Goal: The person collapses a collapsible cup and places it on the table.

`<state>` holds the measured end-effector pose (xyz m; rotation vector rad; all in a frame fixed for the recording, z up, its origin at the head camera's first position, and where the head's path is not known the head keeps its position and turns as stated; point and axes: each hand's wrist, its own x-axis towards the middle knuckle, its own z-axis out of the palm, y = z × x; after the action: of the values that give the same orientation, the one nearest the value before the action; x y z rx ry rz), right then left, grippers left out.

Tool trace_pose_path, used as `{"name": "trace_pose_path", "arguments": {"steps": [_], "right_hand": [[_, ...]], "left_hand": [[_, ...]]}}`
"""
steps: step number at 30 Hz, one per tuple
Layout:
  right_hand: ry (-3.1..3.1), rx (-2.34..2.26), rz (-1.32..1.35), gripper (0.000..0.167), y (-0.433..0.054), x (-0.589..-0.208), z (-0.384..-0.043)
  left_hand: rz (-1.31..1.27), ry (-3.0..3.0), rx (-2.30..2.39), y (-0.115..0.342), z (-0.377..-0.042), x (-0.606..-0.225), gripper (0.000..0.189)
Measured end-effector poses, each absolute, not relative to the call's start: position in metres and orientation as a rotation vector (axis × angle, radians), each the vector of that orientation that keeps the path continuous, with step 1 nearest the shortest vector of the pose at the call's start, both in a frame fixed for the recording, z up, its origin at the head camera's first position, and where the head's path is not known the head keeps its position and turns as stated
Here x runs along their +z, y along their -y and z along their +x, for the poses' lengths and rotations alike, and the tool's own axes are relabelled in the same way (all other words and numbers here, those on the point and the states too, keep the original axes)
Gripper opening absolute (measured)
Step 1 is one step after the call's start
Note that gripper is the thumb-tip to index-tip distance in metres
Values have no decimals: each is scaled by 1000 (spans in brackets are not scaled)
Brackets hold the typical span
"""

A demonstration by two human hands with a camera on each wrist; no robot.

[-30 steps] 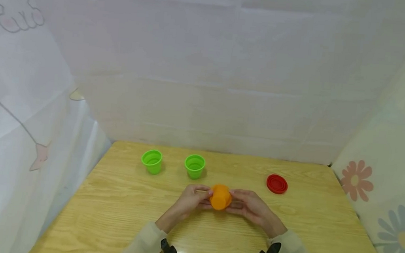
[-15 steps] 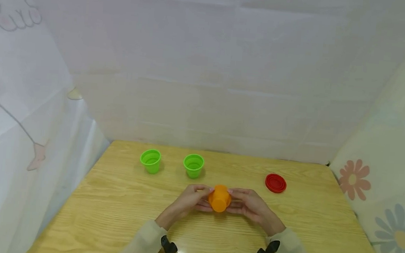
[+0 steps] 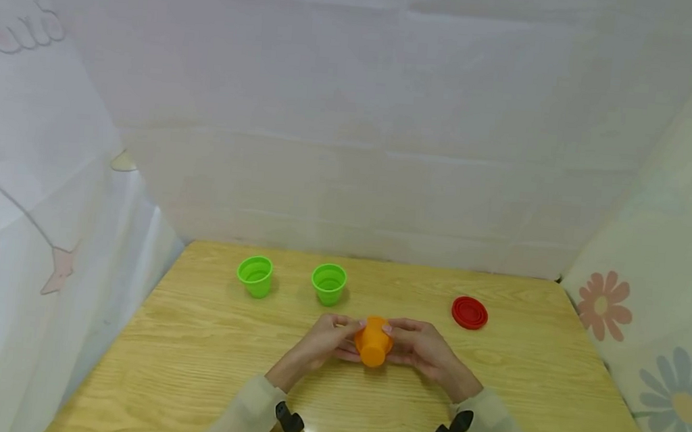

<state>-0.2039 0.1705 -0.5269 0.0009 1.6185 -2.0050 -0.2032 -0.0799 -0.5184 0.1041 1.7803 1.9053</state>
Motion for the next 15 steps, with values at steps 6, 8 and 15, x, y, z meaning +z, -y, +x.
{"name": "trace_pose_path", "arguments": {"steps": [6, 8, 15], "right_hand": [[-1689, -1979, 12, 59, -170, -529, -203], [-1699, -1970, 15, 60, -170, -529, -202], [-1712, -1955, -6, 57, -170, -529, -201]], "left_hand": [[119, -1809, 1913, 77, -201, -518, 42], [126, -1824, 1908, 77, -201, -517, 38], [149, -1885, 1867, 76, -199, -516, 31]]}}
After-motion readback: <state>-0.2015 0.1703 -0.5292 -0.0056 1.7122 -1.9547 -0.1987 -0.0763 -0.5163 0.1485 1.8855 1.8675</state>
